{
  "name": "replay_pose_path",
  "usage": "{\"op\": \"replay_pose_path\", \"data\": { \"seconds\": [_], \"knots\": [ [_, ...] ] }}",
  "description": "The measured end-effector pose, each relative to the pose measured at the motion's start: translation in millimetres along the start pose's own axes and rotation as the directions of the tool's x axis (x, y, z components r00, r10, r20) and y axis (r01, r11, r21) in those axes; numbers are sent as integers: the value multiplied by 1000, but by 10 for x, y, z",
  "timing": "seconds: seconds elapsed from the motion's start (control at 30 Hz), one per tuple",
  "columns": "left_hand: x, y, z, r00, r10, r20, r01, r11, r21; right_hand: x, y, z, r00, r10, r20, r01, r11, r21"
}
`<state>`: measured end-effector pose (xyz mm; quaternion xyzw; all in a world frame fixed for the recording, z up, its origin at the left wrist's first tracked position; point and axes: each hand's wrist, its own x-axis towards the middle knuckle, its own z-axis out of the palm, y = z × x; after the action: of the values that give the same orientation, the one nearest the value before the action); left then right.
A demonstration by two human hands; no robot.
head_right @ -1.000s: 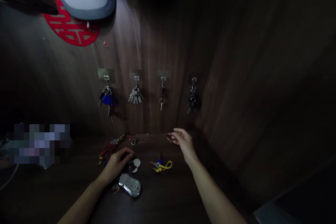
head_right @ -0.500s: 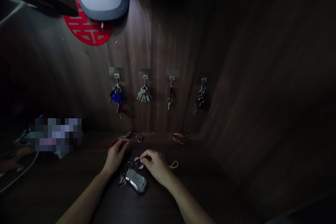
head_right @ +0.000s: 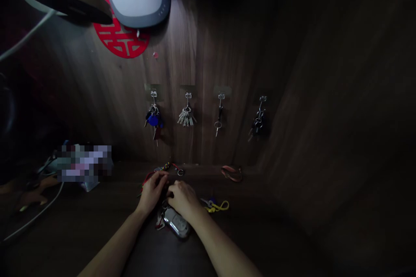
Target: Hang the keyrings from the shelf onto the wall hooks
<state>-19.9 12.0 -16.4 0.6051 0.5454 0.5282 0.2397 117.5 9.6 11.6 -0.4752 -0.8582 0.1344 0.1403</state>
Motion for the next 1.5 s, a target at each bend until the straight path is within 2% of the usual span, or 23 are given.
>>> {"op": "replay_pose_path", "data": {
  "seconds": [0.2, 0.3, 0.37, 0.47, 0.57, 0.7, 0.87, 1.0, 1.17, 1.23, 1.3, 1.4, 1.5],
  "knots": [
    [-3, 6, -5, 1000, 6, 15, -6, 1000, 2, -80, 4, -21, 996, 15, -84, -21, 998, -66],
    [-10, 37, -13, 999, 16, 40, -17, 1000, 14, -130, 116, -11, 985, 56, -161, -51, 998, 32],
    [-20, 68, -16, 997, 27, 67, -29, 999, 26, -167, 219, 12, 974, 48, -222, -19, 991, 133],
    [-46, 133, -14, 991, 48, 124, -53, 998, 39, -234, 365, 51, 931, 47, -361, 62, 957, 283],
    [-77, 205, -1, 970, 100, 221, -113, 993, 46, -292, 458, 81, 867, 121, -483, 96, 912, 400],
    [-106, 266, 24, 927, 173, 333, -213, 973, 89, -303, 503, 107, 812, 210, -545, 116, 857, 502],
    [-133, 290, 70, 925, 173, 338, -216, 972, 92, -259, 519, 111, 774, 259, -577, 164, 798, 579],
    [-140, 286, 112, 939, 136, 315, -151, 988, 22, -252, 505, 87, 785, 275, -555, 194, 742, 642],
    [-111, 272, 150, 959, 25, 284, 12, 992, -129, -244, 502, 36, 814, 344, -468, 196, 594, 780],
    [-95, 269, 163, 961, -5, 276, 62, 978, -199, -238, 508, 21, 820, 358, -446, 180, 578, 796],
    [-81, 268, 173, 962, -26, 271, 101, 959, -265, -237, 503, 14, 841, 330, -429, 160, 606, 779],
    [-64, 268, 184, 963, -44, 267, 128, 944, -305, -241, 469, 15, 872, 241, -426, 149, 699, 700],
    [-61, 275, 192, 963, -49, 266, 133, 943, -305, -249, 431, 12, 869, 201, -452, 154, 758, 633]
  ]
}}
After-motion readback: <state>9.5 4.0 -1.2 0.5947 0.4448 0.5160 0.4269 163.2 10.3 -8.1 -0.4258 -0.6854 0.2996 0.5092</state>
